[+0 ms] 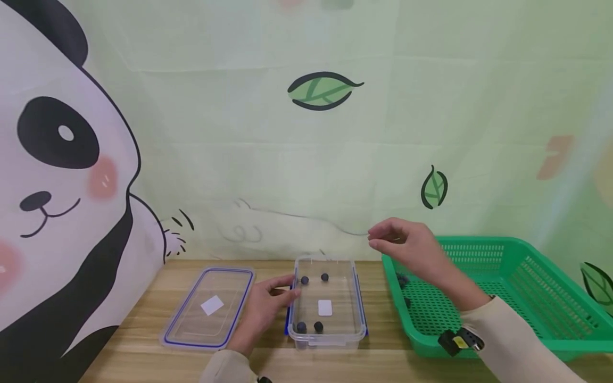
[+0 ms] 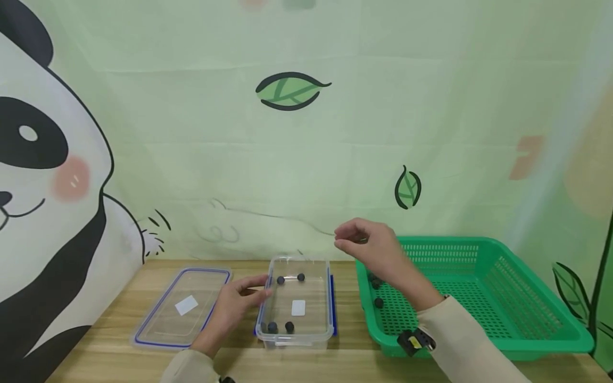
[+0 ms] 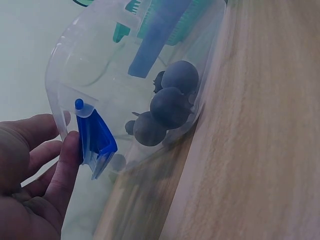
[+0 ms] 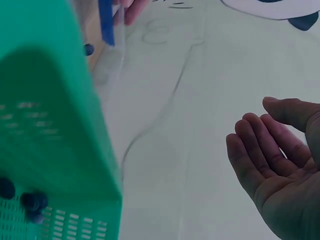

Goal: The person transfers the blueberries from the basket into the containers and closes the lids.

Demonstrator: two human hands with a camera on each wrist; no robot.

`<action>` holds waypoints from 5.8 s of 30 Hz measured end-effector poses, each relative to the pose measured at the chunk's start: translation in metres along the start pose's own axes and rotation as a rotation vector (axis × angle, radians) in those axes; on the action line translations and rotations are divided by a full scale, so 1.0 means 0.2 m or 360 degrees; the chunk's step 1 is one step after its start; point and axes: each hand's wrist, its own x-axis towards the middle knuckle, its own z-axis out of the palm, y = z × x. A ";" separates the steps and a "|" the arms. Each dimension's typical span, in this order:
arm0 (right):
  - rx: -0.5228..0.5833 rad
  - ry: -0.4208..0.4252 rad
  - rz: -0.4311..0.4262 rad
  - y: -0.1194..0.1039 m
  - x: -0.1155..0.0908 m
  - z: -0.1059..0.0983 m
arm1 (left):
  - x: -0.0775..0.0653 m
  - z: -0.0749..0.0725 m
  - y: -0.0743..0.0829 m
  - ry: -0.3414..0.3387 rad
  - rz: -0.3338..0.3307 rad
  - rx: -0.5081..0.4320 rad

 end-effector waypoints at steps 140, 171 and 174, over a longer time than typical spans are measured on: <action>0.0404 -0.0048 0.0141 0.02 -0.21 0.38 | 0.00 0.01 -0.01 0.0015 0.0031 -0.0002; 0.0334 -0.0102 0.0148 0.17 -0.23 0.66 | 0.01 0.00 -0.01 0.0029 0.0025 0.0058; 0.0318 -0.0101 0.0134 0.16 -0.23 0.67 | 0.01 -0.01 -0.01 0.0034 0.0009 0.0066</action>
